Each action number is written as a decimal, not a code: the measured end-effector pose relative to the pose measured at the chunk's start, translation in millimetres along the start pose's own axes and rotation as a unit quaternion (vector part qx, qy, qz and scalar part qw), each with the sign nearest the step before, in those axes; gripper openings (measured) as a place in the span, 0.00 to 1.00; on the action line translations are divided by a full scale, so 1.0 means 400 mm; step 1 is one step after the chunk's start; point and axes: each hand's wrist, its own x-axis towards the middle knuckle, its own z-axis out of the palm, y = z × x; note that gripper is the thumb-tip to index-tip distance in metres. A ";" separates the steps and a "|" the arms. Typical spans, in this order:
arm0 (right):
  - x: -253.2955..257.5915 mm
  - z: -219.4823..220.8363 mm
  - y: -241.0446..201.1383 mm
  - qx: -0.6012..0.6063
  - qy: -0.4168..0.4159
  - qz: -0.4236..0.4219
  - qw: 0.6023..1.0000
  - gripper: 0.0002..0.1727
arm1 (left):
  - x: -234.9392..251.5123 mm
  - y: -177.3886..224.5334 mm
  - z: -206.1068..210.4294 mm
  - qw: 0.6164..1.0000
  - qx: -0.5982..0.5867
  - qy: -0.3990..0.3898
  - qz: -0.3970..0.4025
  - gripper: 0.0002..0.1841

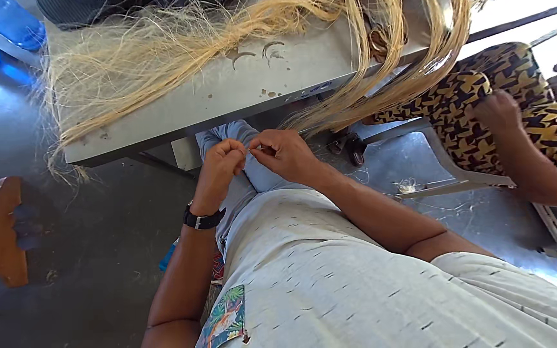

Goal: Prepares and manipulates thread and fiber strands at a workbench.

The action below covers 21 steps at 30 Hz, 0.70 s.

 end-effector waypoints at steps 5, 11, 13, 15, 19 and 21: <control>0.001 -0.006 -0.007 0.141 0.010 0.087 0.986 0.05 | -0.002 -0.008 0.007 1.000 -0.005 0.010 0.024 0.08; 0.013 -0.010 0.005 0.184 0.014 0.138 0.973 0.06 | -0.008 0.001 0.021 0.984 0.152 0.048 0.083 0.08; 0.013 -0.010 0.006 0.204 0.011 0.144 0.968 0.05 | -0.007 -0.001 0.021 0.981 0.165 0.059 0.088 0.06; 0.013 -0.012 0.005 0.250 0.001 0.167 0.954 0.05 | -0.006 0.001 0.015 0.981 0.161 0.060 0.087 0.06; 0.010 -0.016 0.008 0.355 -0.023 0.233 0.905 0.05 | -0.007 0.009 -0.002 0.984 0.155 0.037 0.077 0.07; 0.009 -0.020 0.005 0.384 -0.036 0.257 0.886 0.05 | -0.007 0.017 -0.008 0.985 0.159 0.018 0.070 0.07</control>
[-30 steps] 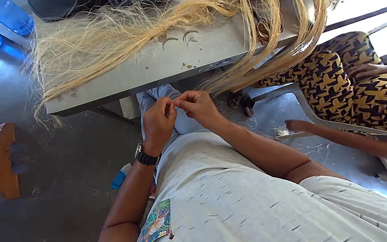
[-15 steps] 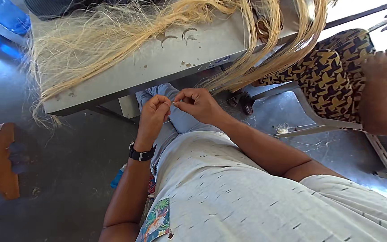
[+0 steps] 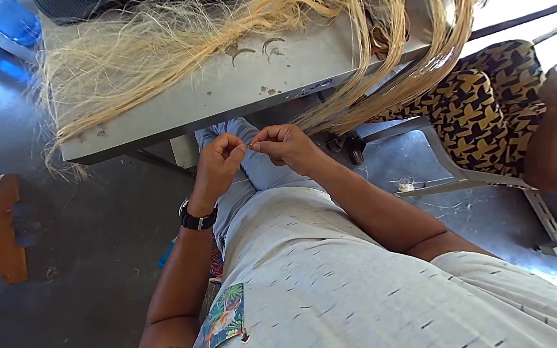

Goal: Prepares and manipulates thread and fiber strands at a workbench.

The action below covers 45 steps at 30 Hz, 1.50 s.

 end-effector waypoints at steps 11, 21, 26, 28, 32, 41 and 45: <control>0.000 -0.002 0.001 0.053 -0.016 0.055 0.997 0.03 | -0.003 -0.007 -0.047 0.996 -0.034 -0.081 -0.007 0.06; -0.010 -0.007 0.002 -0.018 -0.019 0.021 0.999 0.05 | -0.006 -0.015 -0.069 0.996 -0.031 -0.088 -0.007 0.06; -0.020 -0.009 -0.002 -0.074 -0.023 -0.026 0.997 0.08 | -0.006 -0.011 -0.072 0.996 -0.021 -0.090 -0.010 0.07; -0.023 -0.013 -0.003 -0.099 -0.032 -0.042 0.994 0.10 | -0.008 -0.013 -0.072 0.996 -0.020 -0.090 -0.010 0.07; -0.038 -0.009 -0.012 -0.148 -0.034 -0.067 0.986 0.13 | -0.004 -0.009 -0.074 0.996 -0.003 -0.093 -0.005 0.06; -0.043 -0.028 -0.014 -0.163 -0.028 -0.048 0.985 0.06 | -0.005 -0.001 -0.091 0.993 0.048 -0.106 0.003 0.06; -0.043 -0.028 -0.006 -0.207 0.006 -0.078 0.975 0.05 | -0.004 -0.006 -0.083 0.993 0.082 -0.089 0.005 0.04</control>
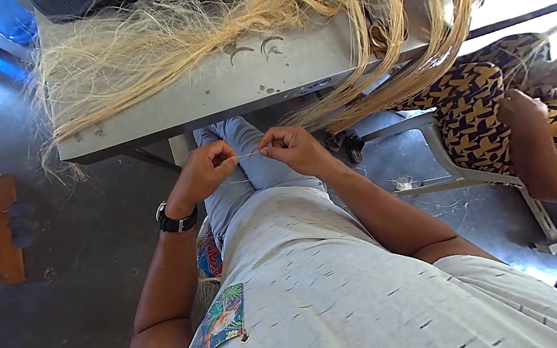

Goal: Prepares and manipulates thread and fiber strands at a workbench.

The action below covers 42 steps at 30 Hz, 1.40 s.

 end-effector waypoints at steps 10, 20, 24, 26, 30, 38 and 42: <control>0.004 0.033 0.001 -0.017 0.043 -0.046 0.998 0.04 | 0.020 -0.008 0.079 0.992 0.069 0.088 0.058 0.09; 0.002 0.031 0.011 -0.034 -0.035 -0.029 0.998 0.08 | 0.021 -0.008 0.085 0.987 0.107 0.111 0.038 0.06; 0.000 0.034 0.014 -0.040 -0.046 -0.024 0.998 0.10 | 0.025 -0.014 0.090 0.982 0.145 0.115 0.042 0.05; 0.000 0.035 0.013 -0.043 -0.046 -0.031 0.998 0.10 | 0.026 -0.021 0.092 0.979 0.163 0.116 0.052 0.05; 0.000 0.038 0.021 -0.055 -0.046 -0.061 0.996 0.09 | 0.028 -0.036 0.093 0.978 0.170 0.108 0.052 0.05; 0.001 0.036 0.040 -0.053 -0.068 -0.100 0.991 0.10 | 0.034 -0.050 0.090 0.979 0.177 0.080 0.061 0.05; 0.002 0.029 0.043 -0.032 -0.055 -0.083 0.995 0.10 | 0.040 -0.041 0.091 0.976 0.190 0.090 0.059 0.05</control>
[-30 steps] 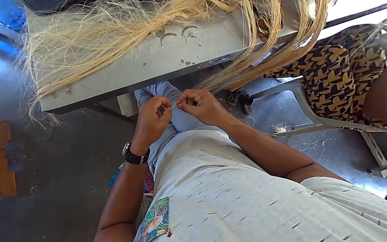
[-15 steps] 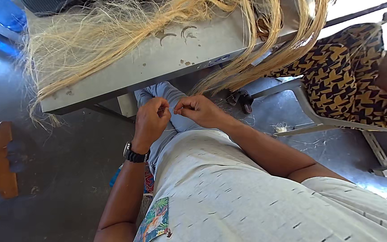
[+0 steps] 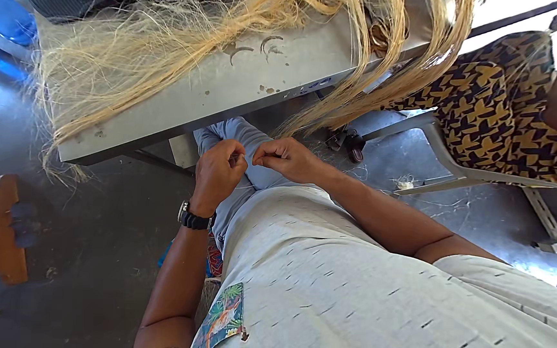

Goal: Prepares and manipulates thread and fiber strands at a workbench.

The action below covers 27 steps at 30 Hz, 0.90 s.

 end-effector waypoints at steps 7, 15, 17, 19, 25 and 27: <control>-0.008 0.013 0.000 0.276 0.070 0.155 0.946 0.09 | -0.022 -0.028 -0.033 0.980 -0.190 0.047 -0.043 0.16; 0.007 0.036 -0.009 0.365 0.060 0.203 0.907 0.09 | -0.042 0.000 0.050 0.928 -0.335 0.091 -0.133 0.16; 0.006 0.046 -0.010 0.367 0.055 0.200 0.907 0.09 | -0.036 0.017 0.059 0.927 -0.339 0.102 -0.120 0.15; 0.000 0.053 -0.013 0.362 0.058 0.201 0.908 0.09 | -0.029 0.026 0.059 0.927 -0.342 0.115 -0.105 0.13; -0.005 0.051 -0.009 0.331 0.037 0.184 0.925 0.08 | -0.027 0.033 0.039 0.928 -0.343 0.120 -0.080 0.08; 0.000 0.044 0.000 0.311 0.030 0.159 0.936 0.07 | -0.025 0.031 0.031 0.932 -0.337 0.108 -0.083 0.09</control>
